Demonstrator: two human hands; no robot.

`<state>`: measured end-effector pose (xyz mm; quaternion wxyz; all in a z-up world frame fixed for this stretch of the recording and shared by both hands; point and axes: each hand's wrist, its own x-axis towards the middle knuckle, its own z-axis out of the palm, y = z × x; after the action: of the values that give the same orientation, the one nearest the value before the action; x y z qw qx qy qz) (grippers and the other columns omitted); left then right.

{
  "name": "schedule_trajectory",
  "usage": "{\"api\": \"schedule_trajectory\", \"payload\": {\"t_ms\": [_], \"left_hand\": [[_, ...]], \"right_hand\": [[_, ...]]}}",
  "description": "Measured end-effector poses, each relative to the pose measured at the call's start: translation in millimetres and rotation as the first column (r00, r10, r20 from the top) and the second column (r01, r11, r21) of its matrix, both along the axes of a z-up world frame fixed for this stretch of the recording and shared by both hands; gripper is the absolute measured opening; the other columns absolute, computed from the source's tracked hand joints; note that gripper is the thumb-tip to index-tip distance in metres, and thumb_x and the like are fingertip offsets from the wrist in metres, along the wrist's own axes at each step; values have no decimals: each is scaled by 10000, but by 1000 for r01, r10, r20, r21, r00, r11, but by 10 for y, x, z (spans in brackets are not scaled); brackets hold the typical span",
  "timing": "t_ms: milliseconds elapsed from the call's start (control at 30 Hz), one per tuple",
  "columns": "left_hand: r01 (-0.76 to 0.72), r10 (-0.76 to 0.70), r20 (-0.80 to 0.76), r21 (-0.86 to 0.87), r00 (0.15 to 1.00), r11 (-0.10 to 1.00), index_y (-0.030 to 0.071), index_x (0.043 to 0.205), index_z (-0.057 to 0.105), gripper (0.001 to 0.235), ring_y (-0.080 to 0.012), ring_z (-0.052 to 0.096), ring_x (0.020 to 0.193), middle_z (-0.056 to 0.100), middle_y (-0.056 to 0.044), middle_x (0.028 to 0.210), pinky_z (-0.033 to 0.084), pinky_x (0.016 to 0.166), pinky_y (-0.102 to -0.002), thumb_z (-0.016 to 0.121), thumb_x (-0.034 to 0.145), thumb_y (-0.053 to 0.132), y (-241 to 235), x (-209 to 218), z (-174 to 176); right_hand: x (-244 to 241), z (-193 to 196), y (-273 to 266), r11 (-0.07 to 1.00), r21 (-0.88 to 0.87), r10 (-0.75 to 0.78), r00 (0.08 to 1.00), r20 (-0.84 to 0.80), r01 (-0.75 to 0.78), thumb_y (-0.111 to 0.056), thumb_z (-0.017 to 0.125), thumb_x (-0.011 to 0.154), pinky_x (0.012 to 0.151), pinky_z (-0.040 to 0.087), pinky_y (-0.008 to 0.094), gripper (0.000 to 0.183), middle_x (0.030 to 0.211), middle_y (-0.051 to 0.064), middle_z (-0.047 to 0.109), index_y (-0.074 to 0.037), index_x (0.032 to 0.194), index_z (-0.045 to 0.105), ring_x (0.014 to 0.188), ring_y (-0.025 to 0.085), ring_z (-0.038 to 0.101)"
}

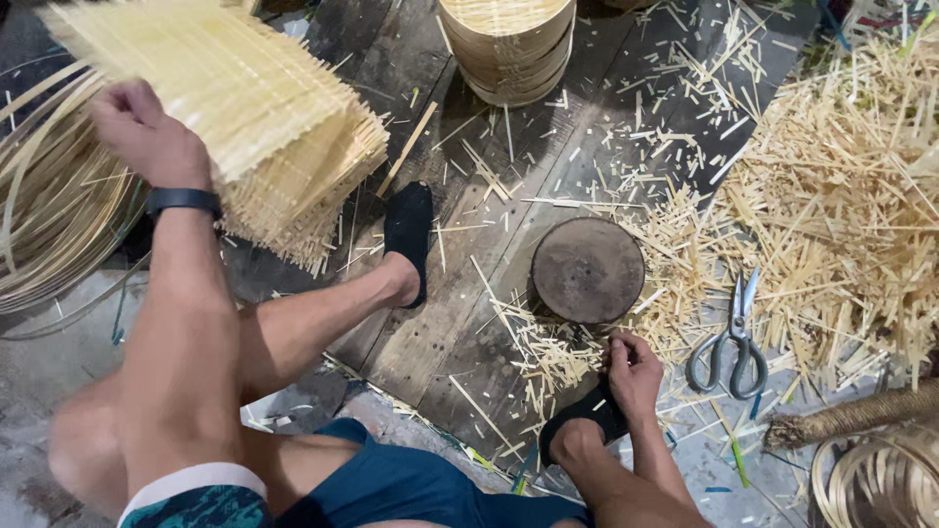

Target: The person places a woven bamboo mat over a circular wooden form, then uses shears to trim the excess bamboo strips flush with the form's edge. The person repeats this process for multiple mats, stacking the finished pieces.

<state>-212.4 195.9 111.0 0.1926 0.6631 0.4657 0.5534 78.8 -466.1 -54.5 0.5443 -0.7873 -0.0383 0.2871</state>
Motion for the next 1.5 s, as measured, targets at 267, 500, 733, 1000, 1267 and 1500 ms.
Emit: {"api": "schedule_trajectory", "payload": {"t_ms": [267, 500, 733, 1000, 1267, 1500], "left_hand": [[488, -455, 304, -36, 837, 872, -3, 1257, 534, 498, -101, 593, 904, 589, 6, 1066, 552, 785, -251, 840, 1011, 304, -1101, 1022, 869], [589, -709, 210, -732, 673, 343, 39, 1052, 712, 279, -77, 659, 764, 734, -4, 872, 569, 699, -253, 824, 829, 163, -2986, 2101, -504], [596, -840, 166, -774, 516, 213, 20, 1263, 698, 456, -56, 559, 709, 673, 1, 818, 491, 630, -231, 815, 832, 110, -3262, 2355, -1796], [535, -862, 131, -826, 489, 178, 60, 1468, 570, 760, -58, 537, 718, 648, -1, 854, 488, 627, -231, 874, 772, 79, -3156, 2394, -1963], [459, -862, 142, -881, 486, 114, 8, 1350, 658, 594, -124, 689, 827, 755, -60, 1005, 568, 730, -279, 834, 785, 62, -3129, 2388, -1831], [400, -779, 161, -908, 605, 123, -27, 1490, 524, 829, -109, 609, 763, 606, 5, 903, 514, 648, -281, 890, 752, 62, -3107, 2356, -1789]], "right_hand": [[70, 45, -7, 992, 108, -44, 988, -149, 61, -160, 645, 1007, 557, 517, 266, 212, 769, 48, 662, 20, 1113, 681, 619, 110, 610], [557, 357, -2, 814, 474, -174, 920, -352, 335, -349, 613, 996, 773, 568, 243, 426, 999, 61, 719, 24, 1192, 674, 880, 114, 677], [759, 99, 270, 970, 176, -119, 960, -255, 167, -127, 812, 869, 572, 458, 238, 242, 783, 30, 670, -25, 936, 603, 652, 87, 587], [687, -83, 227, 943, 259, -125, 942, -313, 211, -39, 798, 806, 546, 440, 247, 203, 733, 12, 622, -57, 855, 603, 604, 86, 549], [588, -363, 196, 945, 241, -171, 962, -214, 222, -87, 771, 829, 678, 548, 270, 209, 872, 26, 704, 11, 995, 689, 755, 97, 649], [923, -39, -1218, 803, 126, -570, 690, 445, 582, -61, 740, 969, 808, 499, 269, 180, 1008, 34, 620, -57, 1092, 609, 901, 127, 584]]}}
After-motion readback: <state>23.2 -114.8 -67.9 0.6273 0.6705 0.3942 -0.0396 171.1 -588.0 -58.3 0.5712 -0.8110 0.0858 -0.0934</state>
